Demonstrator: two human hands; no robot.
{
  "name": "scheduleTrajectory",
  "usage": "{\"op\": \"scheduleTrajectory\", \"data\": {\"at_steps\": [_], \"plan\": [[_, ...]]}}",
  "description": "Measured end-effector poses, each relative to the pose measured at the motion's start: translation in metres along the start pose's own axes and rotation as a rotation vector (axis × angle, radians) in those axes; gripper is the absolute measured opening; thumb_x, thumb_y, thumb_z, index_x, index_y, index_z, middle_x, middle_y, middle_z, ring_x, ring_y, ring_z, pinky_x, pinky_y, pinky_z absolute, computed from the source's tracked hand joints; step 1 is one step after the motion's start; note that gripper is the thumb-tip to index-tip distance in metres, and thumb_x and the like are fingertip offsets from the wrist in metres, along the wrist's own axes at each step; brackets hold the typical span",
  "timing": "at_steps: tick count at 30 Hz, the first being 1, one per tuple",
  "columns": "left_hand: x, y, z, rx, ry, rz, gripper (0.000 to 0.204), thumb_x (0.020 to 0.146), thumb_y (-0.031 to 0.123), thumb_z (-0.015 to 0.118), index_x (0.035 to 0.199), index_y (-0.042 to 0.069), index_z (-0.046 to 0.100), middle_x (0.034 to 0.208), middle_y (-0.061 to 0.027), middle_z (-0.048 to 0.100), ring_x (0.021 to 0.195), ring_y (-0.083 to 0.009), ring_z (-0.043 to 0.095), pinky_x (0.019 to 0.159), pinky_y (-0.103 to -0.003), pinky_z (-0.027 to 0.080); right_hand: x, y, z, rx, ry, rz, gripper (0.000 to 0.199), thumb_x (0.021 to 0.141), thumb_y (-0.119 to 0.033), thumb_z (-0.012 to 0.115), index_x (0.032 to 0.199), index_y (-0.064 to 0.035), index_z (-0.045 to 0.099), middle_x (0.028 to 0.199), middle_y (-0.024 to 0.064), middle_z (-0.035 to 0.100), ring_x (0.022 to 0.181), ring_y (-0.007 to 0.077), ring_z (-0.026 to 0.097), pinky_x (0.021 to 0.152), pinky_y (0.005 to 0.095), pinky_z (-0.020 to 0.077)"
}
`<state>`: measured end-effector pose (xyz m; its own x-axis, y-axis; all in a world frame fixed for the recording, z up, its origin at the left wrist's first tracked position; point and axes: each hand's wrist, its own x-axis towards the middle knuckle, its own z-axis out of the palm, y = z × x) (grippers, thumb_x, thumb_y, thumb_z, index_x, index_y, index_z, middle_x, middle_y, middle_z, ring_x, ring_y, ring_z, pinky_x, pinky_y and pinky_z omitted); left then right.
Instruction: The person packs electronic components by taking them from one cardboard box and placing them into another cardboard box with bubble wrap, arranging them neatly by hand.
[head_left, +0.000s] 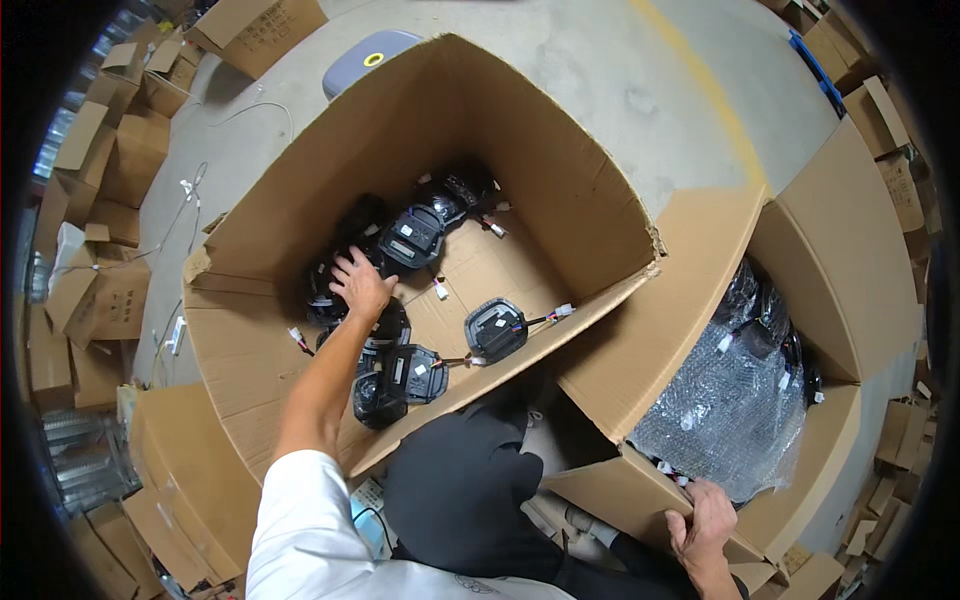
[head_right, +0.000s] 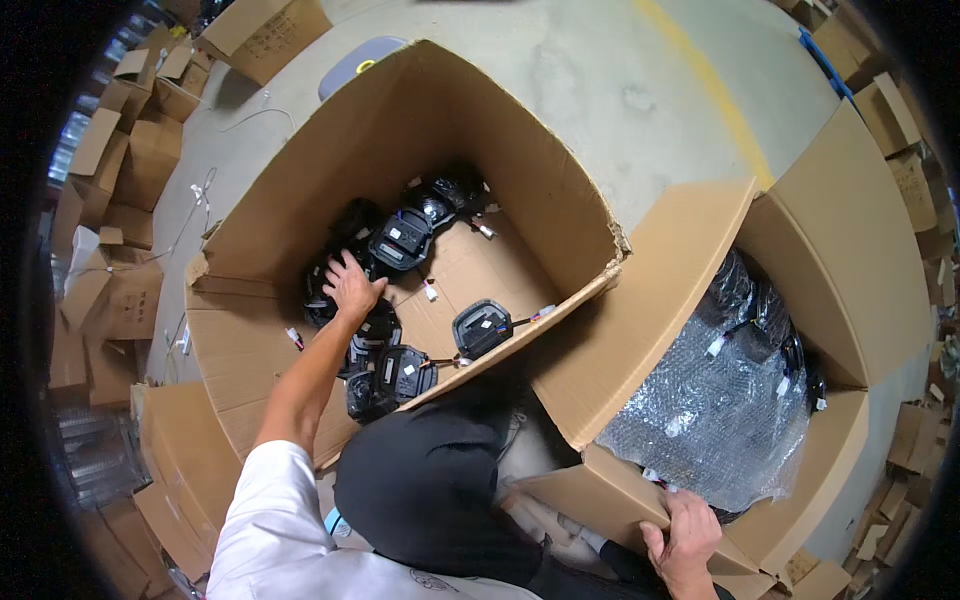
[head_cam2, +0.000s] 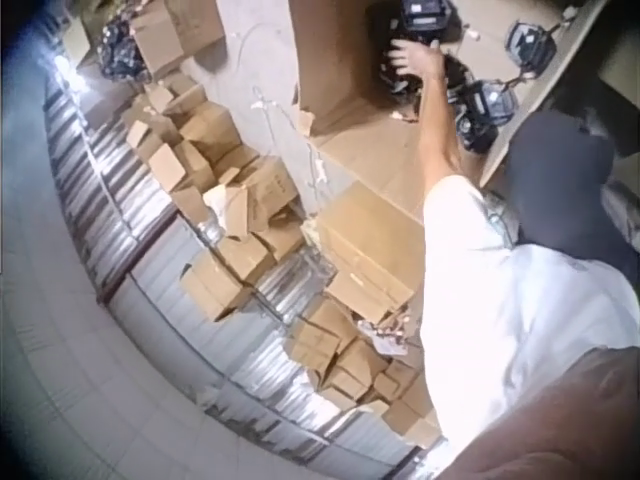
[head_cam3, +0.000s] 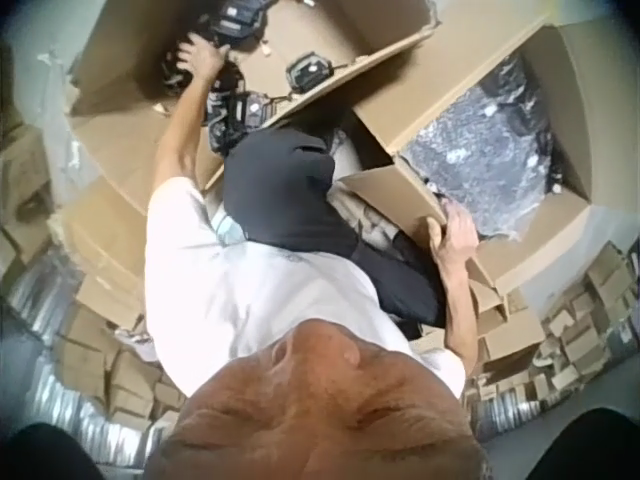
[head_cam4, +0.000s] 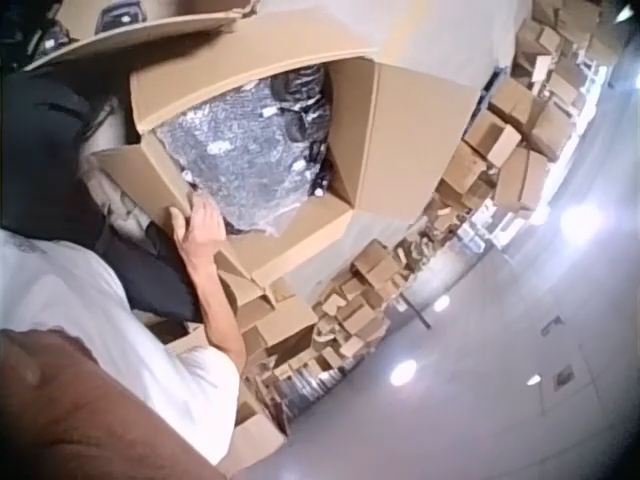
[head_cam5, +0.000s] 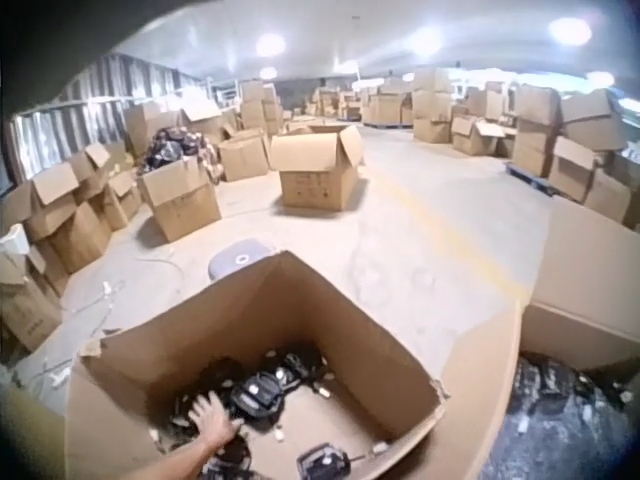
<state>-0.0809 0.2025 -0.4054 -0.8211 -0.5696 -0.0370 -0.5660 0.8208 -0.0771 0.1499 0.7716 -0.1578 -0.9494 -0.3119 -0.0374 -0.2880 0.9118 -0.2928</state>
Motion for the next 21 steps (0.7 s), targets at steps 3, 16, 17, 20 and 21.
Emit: {"op": "scheduleTrajectory", "data": {"at_steps": [3,16,17,20,21], "plan": [[0.018,-0.016,0.025,0.162,-0.011,0.010,0.114,0.067,0.048,0.088,0.153,0.004,0.028,0.143,-0.0263,0.045,0.138,-0.0412,0.039,0.104,-0.069,0.033,0.004,-0.001,0.004,0.042,0.003,-0.006,0.050,0.092,-0.045,0.066,0.107,0.0025,0.062,0.095,0.0185,0.066,0.087,0.0373,0.066,0.074,0.0452,0.0531],[0.025,-0.121,-0.095,-1.505,-0.387,-0.143,0.026,0.086,0.004,0.074,0.109,0.003,0.063,0.098,-0.0064,0.072,0.083,-0.0167,0.071,0.076,-0.036,0.062,0.004,-0.004,0.003,-0.020,0.033,-0.032,0.043,0.082,-0.033,0.076,0.104,0.0008,0.063,0.087,0.0168,0.066,0.076,0.0330,0.064,0.064,0.0412,0.0509],[0.021,-0.112,-0.119,-1.567,-0.413,-0.084,0.026,0.087,0.005,0.073,0.111,0.003,0.062,0.103,-0.0072,0.071,0.089,-0.0176,0.071,0.078,-0.036,0.062,0.002,-0.004,-0.001,-0.033,0.055,-0.027,0.043,0.082,-0.033,0.076,0.104,0.0008,0.063,0.087,0.0168,0.066,0.076,0.0330,0.064,0.064,0.0412,0.0509],[0.002,-0.091,-0.199,-1.742,-0.482,0.126,0.035,0.089,0.008,0.073,0.120,0.001,0.059,0.114,-0.0098,0.070,0.099,-0.0197,0.071,0.082,-0.039,0.062,0.001,-0.010,-0.009,0.002,0.059,-0.007,0.039,0.080,-0.026,0.079,0.103,0.0005,0.063,0.089,0.0175,0.067,0.079,0.0346,0.066,0.066,0.0419,0.0521],[-0.004,-0.081,-0.228,-1.791,-0.497,0.209,0.038,0.090,0.008,0.073,0.123,0.000,0.058,0.117,-0.0105,0.069,0.100,-0.0204,0.071,0.084,-0.039,0.062,0.007,-0.014,-0.012,0.100,0.045,-0.007,0.036,0.079,-0.022,0.079,0.103,0.0003,0.064,0.091,0.0179,0.067,0.081,0.0354,0.066,0.069,0.0424,0.0529]]}}
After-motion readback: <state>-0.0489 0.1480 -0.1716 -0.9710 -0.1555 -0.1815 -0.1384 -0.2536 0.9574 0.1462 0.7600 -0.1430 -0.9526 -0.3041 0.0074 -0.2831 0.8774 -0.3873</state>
